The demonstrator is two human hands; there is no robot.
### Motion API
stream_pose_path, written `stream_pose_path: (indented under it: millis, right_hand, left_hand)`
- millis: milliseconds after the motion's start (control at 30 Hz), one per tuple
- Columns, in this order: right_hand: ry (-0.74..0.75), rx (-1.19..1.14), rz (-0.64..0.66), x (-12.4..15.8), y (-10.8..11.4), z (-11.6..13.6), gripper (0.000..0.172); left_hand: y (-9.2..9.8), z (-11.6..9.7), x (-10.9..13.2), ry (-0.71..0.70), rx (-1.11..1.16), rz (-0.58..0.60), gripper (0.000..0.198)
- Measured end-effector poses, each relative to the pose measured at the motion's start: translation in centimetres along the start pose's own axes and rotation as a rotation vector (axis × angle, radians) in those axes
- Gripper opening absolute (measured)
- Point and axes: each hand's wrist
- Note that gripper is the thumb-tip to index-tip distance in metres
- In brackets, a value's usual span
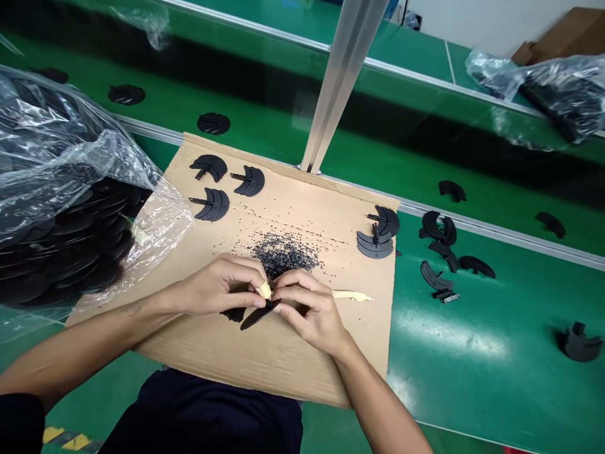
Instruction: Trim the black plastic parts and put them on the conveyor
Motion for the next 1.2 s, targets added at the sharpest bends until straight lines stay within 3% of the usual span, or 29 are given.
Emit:
stream_pose_path:
  millis: [167,300,433,600,667,733,867,967,1033,1100,1200]
  right_hand:
    - [0.009,0.151,-0.199,0.3,-0.5,0.0,0.009]
    - [0.054,0.394,-0.323,0.4,-0.5,0.6,0.014]
    - [0.054,0.589,-0.227,1.0,0.8,1.2,0.025]
    - [-0.271,0.929,-0.026,4.7,3.7,1.3,0.061]
    - [-0.397,1.024,0.028,6.4,4.6,1.0,0.061]
    - [-0.453,1.046,0.055,7.5,5.0,1.0,0.05]
    - [-0.441,0.865,-0.007,6.6,5.1,1.4,0.028]
    - [-0.36,0.519,-0.149,3.8,5.2,1.6,0.022]
    - [-0.31,0.148,-0.188,1.5,5.3,1.7,0.03]
    - [-0.285,-0.177,-0.146,-0.6,5.2,1.9,0.043]
    - [-0.26,-0.309,-0.095,-2.7,4.8,2.3,0.058]
  left_hand:
    - [-0.8,0.2,-0.4,-0.022,0.117,-0.167,0.029]
    - [-1.4,0.5,-0.6,-0.08,0.162,-0.165,0.048]
    - [-1.7,0.8,-0.5,-0.078,0.061,-0.251,0.024]
    - [-1.1,1.0,-0.7,-0.098,0.127,-0.333,0.018]
    - [-0.8,1.1,-0.8,-0.107,0.14,-0.349,0.02]
    - [-0.6,1.2,-1.0,-0.128,0.137,-0.355,0.02]
    - [-0.7,1.3,-1.0,-0.141,0.146,-0.37,0.02]
    - [-0.9,1.5,-0.9,-0.107,0.206,-0.367,0.022]
    - [-0.9,1.8,-0.9,-0.075,0.246,-0.376,0.023]
    - [-0.9,2.1,-0.9,-0.054,0.26,-0.4,0.024]
    - [-0.8,2.4,-1.0,-0.053,0.227,-0.431,0.024]
Point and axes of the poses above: each hand's wrist, its own x-axis away from the middle knuckle, its own y-axis out of the back of the hand, z = x × y, and after that the axes turned 14 degrees about z, right-handed
